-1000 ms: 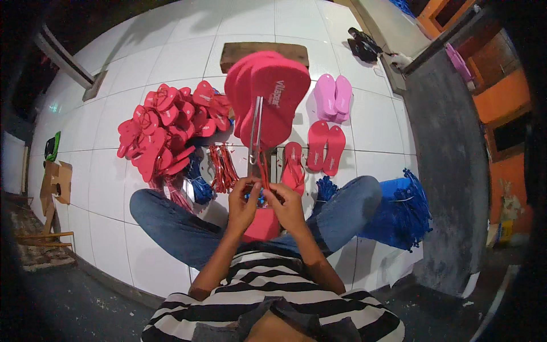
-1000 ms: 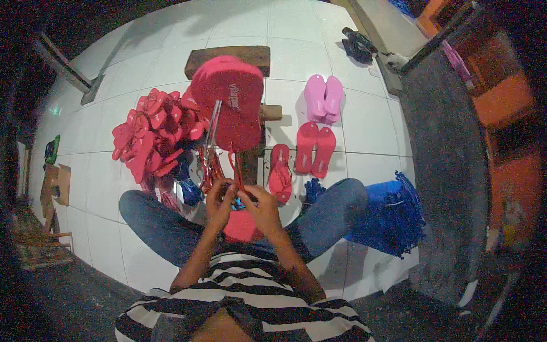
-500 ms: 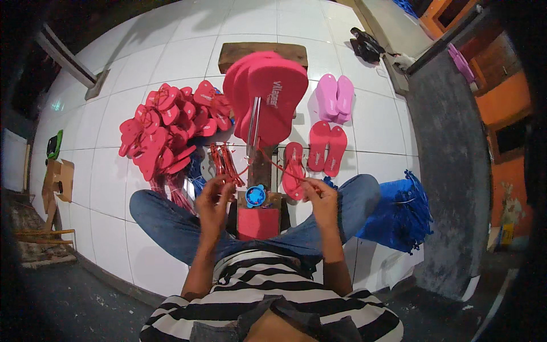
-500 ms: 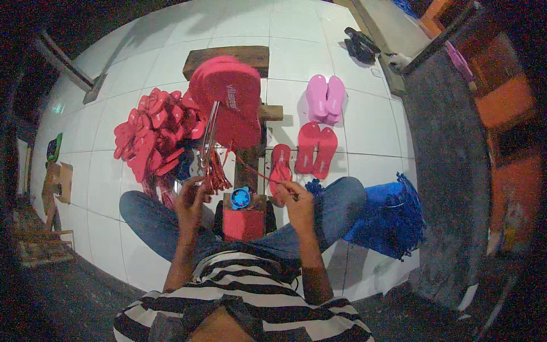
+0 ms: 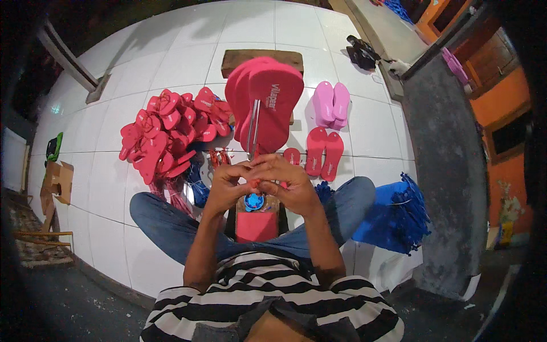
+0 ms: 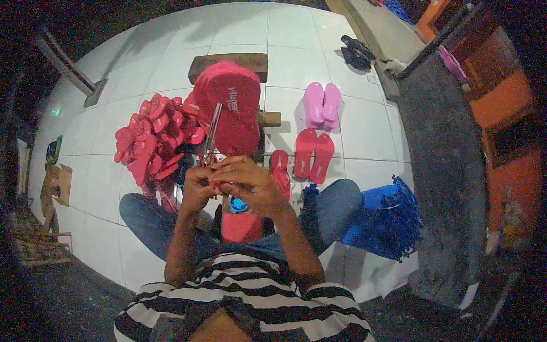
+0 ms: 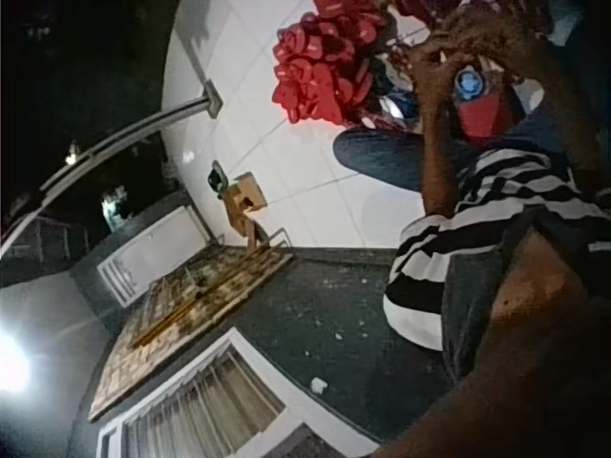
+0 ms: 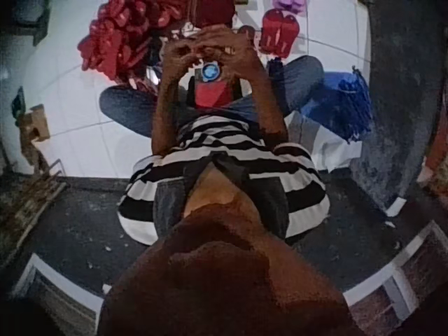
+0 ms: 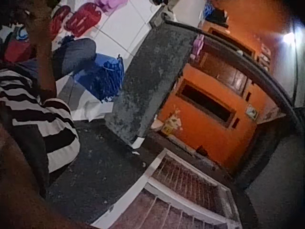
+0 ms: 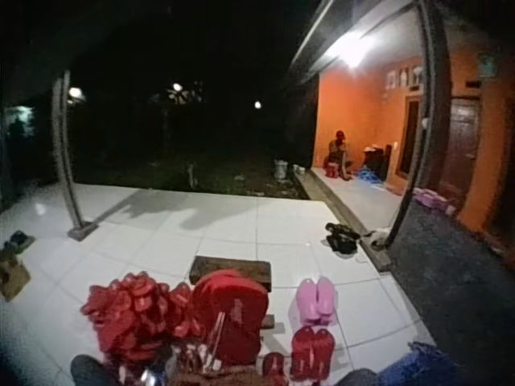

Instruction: The person assembles flip-flops by using a manual press tool to insert red straps into pre-cut holes in pink soles, handling multiple soles one at a time and placing them onto a stack.

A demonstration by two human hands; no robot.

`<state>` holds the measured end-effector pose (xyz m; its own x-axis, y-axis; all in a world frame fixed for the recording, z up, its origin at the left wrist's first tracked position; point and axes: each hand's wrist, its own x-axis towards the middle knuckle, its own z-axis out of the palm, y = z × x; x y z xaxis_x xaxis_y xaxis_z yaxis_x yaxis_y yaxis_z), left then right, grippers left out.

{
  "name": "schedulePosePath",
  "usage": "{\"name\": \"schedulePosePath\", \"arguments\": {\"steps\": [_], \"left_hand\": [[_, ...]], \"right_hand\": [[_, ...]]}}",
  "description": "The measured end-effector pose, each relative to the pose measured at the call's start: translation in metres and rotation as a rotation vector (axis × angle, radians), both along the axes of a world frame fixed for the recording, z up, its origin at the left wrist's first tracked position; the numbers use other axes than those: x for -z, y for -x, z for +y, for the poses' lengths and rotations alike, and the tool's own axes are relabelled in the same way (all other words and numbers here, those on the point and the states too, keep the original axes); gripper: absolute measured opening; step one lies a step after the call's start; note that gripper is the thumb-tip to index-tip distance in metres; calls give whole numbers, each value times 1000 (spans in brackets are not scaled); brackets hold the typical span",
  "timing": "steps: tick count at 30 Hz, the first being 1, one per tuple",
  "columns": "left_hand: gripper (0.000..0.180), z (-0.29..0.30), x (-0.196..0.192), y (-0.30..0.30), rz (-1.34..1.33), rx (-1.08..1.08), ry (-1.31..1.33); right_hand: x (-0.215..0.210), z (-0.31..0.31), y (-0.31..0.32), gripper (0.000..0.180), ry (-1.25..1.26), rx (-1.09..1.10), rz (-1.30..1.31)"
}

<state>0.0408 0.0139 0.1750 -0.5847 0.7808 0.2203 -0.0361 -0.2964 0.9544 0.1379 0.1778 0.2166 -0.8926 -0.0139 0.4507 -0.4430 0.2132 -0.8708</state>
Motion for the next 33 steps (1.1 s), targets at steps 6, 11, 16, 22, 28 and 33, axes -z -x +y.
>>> {"name": "schedulePosePath", "arguments": {"steps": [6, 11, 16, 22, 28, 33], "left_hand": [[23, 16, -13, 8, -1, -269, -117], [26, 36, -74, 39, 428, -688, -43], [34, 56, -120, 61, 1076, -764, 128], [38, 56, -133, 60, 1237, -691, 204], [33, 52, -131, 53, 1191, -636, 145], [32, 40, -133, 37, 800, -484, 351]], "right_hand": [[4, -5, 12, 20, 491, 138, -21], [9, -10, 31, 18, 669, 29, 17], [6, -17, 33, 21, 727, -56, 4], [18, -10, 33, 19, 716, -58, -132], [10, 2, 48, 19, 825, 46, -242], [18, -17, 42, 23, 906, 82, -156]]}}
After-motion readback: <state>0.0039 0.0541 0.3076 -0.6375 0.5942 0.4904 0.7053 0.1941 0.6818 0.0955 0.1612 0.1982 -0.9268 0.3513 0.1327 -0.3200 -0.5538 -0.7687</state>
